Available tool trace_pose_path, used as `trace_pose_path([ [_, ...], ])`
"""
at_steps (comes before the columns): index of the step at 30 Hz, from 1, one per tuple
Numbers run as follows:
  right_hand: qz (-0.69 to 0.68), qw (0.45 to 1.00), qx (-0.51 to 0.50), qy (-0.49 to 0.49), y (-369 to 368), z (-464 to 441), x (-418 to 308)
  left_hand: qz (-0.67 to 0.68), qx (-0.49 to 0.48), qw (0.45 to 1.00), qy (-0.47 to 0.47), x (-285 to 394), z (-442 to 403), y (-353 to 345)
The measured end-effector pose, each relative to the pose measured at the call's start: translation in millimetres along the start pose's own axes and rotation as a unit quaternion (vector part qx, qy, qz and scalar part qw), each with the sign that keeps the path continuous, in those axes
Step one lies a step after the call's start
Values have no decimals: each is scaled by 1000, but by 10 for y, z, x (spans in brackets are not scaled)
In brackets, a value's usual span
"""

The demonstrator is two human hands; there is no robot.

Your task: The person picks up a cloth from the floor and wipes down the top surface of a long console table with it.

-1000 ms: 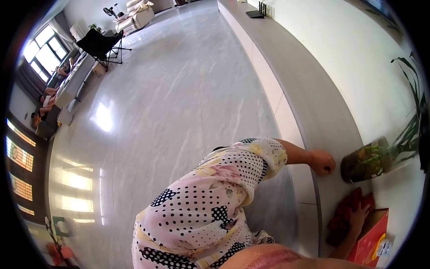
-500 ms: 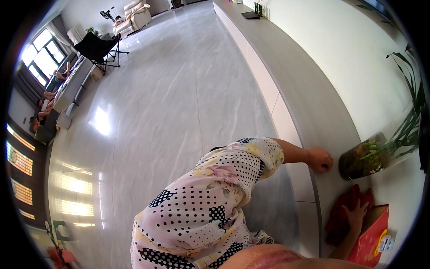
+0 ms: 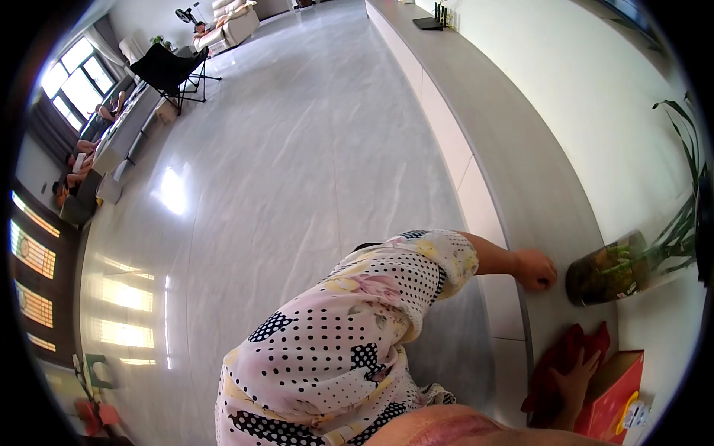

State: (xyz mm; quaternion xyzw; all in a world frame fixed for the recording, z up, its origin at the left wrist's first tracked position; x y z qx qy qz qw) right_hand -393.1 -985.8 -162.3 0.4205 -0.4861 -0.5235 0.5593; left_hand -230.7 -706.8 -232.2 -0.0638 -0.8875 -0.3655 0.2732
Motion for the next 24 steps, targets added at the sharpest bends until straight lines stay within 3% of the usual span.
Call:
trace_pose_path([
  [8, -5, 999, 30, 41, -14, 383, -375, 6, 0, 1000, 11, 15, 5, 5],
  [14, -22, 992, 108, 54, -6, 538, -637, 3, -16, 1000, 18, -38, -15, -70],
  [20, 70, 973, 209, 69, -57, 504, -836, -8, -4, 1000, 19, 47, -26, -24],
  [24, 67, 974, 202, 75, -39, 375, -1055, -33, -23, 999, 34, 76, -36, -7],
])
Point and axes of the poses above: each hand's wrist, its own z-axis away from the middle knuckle, its own y-axis out of the back of the hand, x = y × z, the point moved 3 cm from there along -z, towards the middle knuckle, and after that the axes turned 4 degrees about z, right-handed, at the moved point
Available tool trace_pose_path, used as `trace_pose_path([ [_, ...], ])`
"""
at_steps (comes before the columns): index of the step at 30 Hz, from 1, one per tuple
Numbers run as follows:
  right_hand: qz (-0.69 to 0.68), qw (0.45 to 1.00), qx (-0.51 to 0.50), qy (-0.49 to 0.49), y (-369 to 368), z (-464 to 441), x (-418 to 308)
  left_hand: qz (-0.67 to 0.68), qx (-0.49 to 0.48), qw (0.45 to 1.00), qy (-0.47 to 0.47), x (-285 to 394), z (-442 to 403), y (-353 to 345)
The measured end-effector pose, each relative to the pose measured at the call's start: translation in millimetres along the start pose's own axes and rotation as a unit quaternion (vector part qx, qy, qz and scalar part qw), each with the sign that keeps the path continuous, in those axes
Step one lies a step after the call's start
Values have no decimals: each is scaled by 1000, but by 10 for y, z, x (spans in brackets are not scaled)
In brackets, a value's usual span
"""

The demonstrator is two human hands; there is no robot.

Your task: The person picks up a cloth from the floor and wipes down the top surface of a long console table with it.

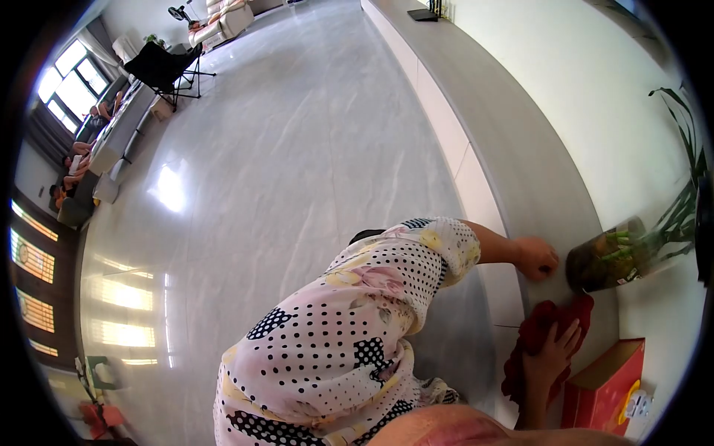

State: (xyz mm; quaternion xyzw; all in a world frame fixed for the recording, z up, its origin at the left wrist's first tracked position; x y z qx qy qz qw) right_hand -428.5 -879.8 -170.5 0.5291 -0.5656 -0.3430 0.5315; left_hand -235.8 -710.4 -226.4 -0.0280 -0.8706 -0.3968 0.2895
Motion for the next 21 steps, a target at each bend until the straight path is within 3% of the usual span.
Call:
trace_pose_path([
  [15, -39, 999, -10, 20, 107, 156, 40, 5, 7, 1000, -16, -42, 16, -13],
  [21, -68, 996, 56, 35, 96, 470, 305, 15, 20, 999, -22, -30, 24, 2],
])
Point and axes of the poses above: each hand's wrist, its own z-axis away from the middle knuckle, its own y-axis out of the back of the hand, x = y × z, the point moved 3 cm from there along -z, towards the middle knuckle, and after that the axes turned 4 degrees about z, right-handed, at the moved point
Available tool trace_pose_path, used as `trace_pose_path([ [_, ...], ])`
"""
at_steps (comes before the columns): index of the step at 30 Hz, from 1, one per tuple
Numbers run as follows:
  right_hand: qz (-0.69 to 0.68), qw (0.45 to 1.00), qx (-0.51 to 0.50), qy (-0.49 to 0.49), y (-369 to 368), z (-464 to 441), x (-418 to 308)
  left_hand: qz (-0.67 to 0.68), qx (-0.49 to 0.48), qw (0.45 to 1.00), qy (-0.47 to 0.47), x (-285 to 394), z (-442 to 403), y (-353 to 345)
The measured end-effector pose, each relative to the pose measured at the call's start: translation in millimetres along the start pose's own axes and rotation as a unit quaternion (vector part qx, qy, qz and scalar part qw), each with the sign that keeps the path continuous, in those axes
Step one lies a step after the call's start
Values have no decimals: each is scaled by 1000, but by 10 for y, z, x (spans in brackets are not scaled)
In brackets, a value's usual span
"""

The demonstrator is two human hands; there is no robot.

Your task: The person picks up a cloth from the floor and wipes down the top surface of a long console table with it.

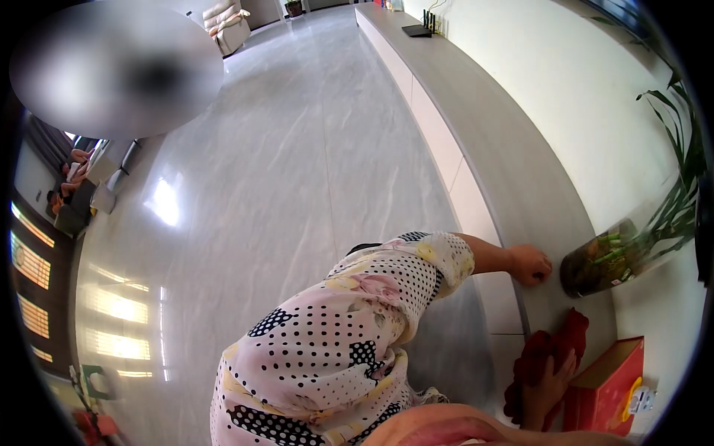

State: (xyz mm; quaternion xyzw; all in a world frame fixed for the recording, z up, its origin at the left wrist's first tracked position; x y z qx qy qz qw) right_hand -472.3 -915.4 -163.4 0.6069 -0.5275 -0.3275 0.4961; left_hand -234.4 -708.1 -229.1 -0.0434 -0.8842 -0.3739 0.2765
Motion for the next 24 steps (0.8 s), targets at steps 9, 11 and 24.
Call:
trace_pose_path([
  [9, 39, 995, 80, 38, -88, 425, 262, -19, 7, 1000, 10, 5, 2, -20],
  [11, -3, 999, 40, -29, -221, 549, 421, -21, 4, 1000, 7, -5, 4, -20],
  [24, 106, 988, 111, -28, 32, 1697, 1052, 1, -23, 999, 25, -19, -11, -99],
])
Point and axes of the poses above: each hand's wrist, its own z-axis away from the middle knuckle, its own y-axis out of the back of the hand, x = y × z, the point moved 3 cm from there along -z, towards the middle knuckle, and after that the axes turned 4 degrees about z, right-handed, at the moved point
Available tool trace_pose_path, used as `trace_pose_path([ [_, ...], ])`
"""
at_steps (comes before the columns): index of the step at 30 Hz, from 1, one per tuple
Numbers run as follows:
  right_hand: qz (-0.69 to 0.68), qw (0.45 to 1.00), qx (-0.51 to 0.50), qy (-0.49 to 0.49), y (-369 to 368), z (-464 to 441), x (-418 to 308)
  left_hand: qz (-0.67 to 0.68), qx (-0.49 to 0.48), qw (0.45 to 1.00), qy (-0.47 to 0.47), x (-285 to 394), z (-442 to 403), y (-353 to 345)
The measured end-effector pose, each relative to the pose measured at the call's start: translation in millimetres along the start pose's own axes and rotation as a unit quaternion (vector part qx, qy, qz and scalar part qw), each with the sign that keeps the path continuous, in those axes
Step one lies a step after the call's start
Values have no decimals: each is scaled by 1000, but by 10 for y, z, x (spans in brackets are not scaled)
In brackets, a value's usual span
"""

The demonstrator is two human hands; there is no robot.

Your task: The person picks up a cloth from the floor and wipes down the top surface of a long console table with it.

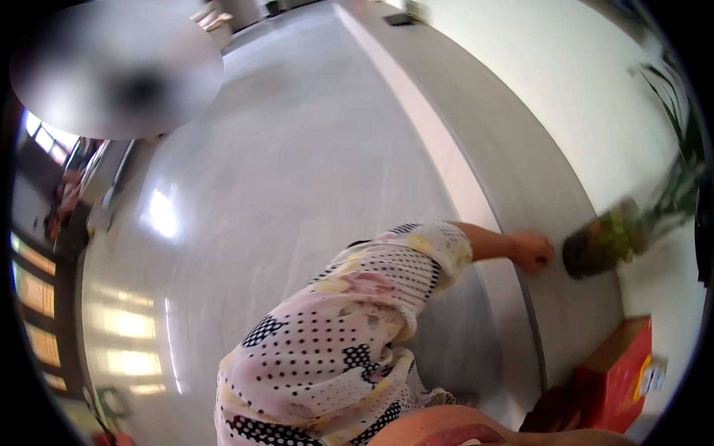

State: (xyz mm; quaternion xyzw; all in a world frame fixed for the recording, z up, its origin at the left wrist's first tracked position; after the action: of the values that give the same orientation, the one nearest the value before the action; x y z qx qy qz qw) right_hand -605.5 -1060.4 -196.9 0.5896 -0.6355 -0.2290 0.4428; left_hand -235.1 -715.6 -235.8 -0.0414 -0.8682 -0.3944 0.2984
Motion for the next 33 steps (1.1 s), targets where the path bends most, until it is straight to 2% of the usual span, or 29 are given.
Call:
trace_pose_path([
  [1, -23, 998, -20, -47, -65, 228, 220, 20, 8, 999, -26, -19, -19, -89],
  [2, -37, 993, -45, -103, -98, 546, 471, 19, -30, 999, -12, 50, -53, -161],
  [4, -126, 931, -113, -324, -193, 1148, 826, 8, -73, 997, 3, 122, -72, -262],
  [5, -104, 925, -104, -351, 5, 1304, 769, 7, -58, 998, 26, 187, -57, -370],
  [6, 41, 988, -67, -134, 45, 1480, 787, 29, -44, 999, 7, 210, -15, -362],
  [7, 93, 989, -48, -108, 239, 1263, 592, 6, -72, 997, 41, 173, -92, -308],
  [8, 120, 974, -101, -162, 255, 1231, 636, 4, -68, 997, 47, 113, -122, -270],
  [9, 115, 955, -131, -240, 239, 1189, 624, 21, 4, 1000, -11, 126, -97, -147],
  [10, 102, 959, -113, -239, 308, 1054, 621, 28, 8, 1000, 2, 175, -65, -9],
  [12, 133, 937, -126, -298, 362, 1005, 694, -8, 11, 1000, -16, 109, -1, 163],
  [13, 144, 922, -129, -336, 331, 1201, 808, -18, 11, 999, -39, 95, -49, 9],
  [16, 89, 832, -139, -530, 468, 1465, 965, 13, -12, 999, -32, 122, -122, 105],
  [18, 55, 798, -192, -569, 279, 1975, 951, 14, -20, 999, -31, 143, -92, 97],
  [20, -2, 777, -279, -564, -34, 2519, 664, -5, -23, 999, -47, 177, -96, 63],
  [21, -67, 736, -330, -588, -108, 2554, 465, -5, -17, 999, -45, 199, -105, 68],
  [22, -93, 723, -339, -595, -129, 2500, 209, -4, -13, 999, -40, 227, -91, 75],
  [23, -168, 747, -310, -563, -161, 2441, -10, -5, -11, 999, -35, 254, -76, 63],
  [25, -270, 759, -280, -523, -178, 2223, -286, -7, -10, 1000, -23, 303, -74, 72],
  [27, -466, 664, -241, -533, 121, 1703, -481, -12, -12, 1000, -22, 330, -61, 89],
  [30, -441, 747, -249, -430, 709, 811, -226, -13, -6, 999, -38, 338, -56, 65],
  [31, -477, 733, -224, -430, 963, 462, -170, -12, -6, 999, -42, 342, -52, 57],
  [32, -499, 762, -178, -373, 1252, 64, -119, -8, -6, 999, -44, 349, -37, 49],
  [33, -419, 819, -182, -346, 1396, -109, 33, -15, -4, 999, -39, 354, -32, 56],
])
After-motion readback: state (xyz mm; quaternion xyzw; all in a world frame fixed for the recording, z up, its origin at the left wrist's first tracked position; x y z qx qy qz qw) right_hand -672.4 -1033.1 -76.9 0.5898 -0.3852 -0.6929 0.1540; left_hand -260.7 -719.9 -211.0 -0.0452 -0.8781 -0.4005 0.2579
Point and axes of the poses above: each hand's wrist, its own z-axis away from the middle knuckle, its own y-axis out of the back of the hand, x = y × z, the point moved 3 cm from there along -z, towards the middle knuckle, and after that the axes turned 4 degrees about z, right-handed, at the moved point
